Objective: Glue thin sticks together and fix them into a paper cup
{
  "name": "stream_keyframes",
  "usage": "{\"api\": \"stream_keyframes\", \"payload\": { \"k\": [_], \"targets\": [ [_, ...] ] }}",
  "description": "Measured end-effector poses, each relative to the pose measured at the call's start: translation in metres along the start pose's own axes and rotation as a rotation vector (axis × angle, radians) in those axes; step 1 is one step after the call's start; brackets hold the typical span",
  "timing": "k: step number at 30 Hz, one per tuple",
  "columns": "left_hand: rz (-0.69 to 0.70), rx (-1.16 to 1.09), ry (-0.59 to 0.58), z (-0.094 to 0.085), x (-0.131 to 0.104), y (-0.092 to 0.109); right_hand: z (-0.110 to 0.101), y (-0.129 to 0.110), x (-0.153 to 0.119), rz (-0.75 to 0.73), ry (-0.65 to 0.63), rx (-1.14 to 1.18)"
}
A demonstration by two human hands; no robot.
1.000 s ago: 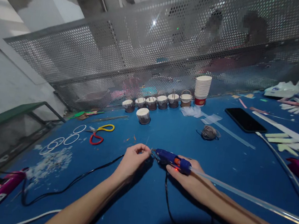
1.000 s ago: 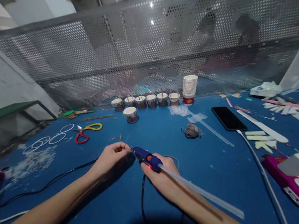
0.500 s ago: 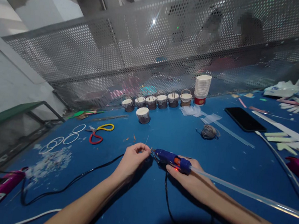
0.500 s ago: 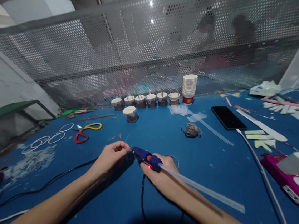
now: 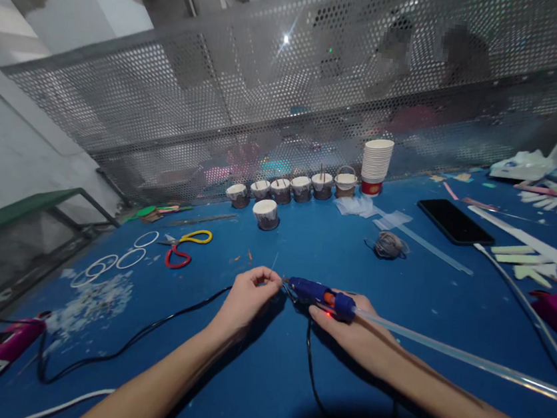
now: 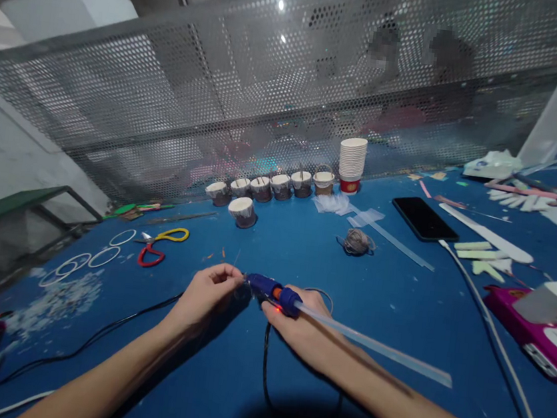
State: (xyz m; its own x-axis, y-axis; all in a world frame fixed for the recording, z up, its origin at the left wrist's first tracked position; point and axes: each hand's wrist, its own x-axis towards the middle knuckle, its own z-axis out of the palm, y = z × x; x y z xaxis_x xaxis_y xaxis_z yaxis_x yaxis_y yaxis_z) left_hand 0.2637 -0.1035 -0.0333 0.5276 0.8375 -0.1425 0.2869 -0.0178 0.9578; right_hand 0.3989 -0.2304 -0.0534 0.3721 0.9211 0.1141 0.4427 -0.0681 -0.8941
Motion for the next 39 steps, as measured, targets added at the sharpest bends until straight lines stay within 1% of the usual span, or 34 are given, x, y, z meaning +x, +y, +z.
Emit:
{"api": "stream_keyframes", "payload": {
  "k": [6, 11, 16, 19, 26, 31, 34, 36, 39],
  "targets": [
    [-0.002, 0.013, 0.005, -0.0004, 0.0008, -0.0002, -0.0028, -0.0029, -0.0016, 0.019, 0.026, -0.020],
    [-0.005, -0.010, 0.001, -0.0008, 0.0011, -0.0004, -0.0014, -0.0015, -0.0023, 0.012, 0.008, 0.012],
    [-0.011, -0.009, 0.004, 0.0000, -0.0020, 0.0025, -0.0031, -0.0064, -0.0002, 0.037, 0.011, -0.037],
    [-0.011, -0.006, 0.009, -0.0001, -0.0022, 0.0028, -0.0045, -0.0083, -0.0011, 0.048, 0.006, -0.023],
    [-0.001, -0.002, 0.007, 0.0001, -0.0011, 0.0019, -0.0029, -0.0059, -0.0025, 0.055, 0.012, -0.039],
    [-0.005, -0.005, -0.009, 0.0004, -0.0023, 0.0027, -0.0036, -0.0060, 0.0005, 0.023, 0.004, -0.049],
    [0.001, -0.001, -0.012, 0.0002, -0.0028, 0.0033, -0.0051, -0.0082, 0.0007, 0.032, -0.003, -0.042],
    [0.002, -0.004, -0.009, -0.0001, -0.0031, 0.0037, -0.0058, -0.0094, 0.0002, 0.033, 0.011, -0.038],
    [0.009, -0.005, 0.001, -0.0009, -0.0029, 0.0031, -0.0065, -0.0090, -0.0012, 0.013, 0.066, -0.020]
  ]
}}
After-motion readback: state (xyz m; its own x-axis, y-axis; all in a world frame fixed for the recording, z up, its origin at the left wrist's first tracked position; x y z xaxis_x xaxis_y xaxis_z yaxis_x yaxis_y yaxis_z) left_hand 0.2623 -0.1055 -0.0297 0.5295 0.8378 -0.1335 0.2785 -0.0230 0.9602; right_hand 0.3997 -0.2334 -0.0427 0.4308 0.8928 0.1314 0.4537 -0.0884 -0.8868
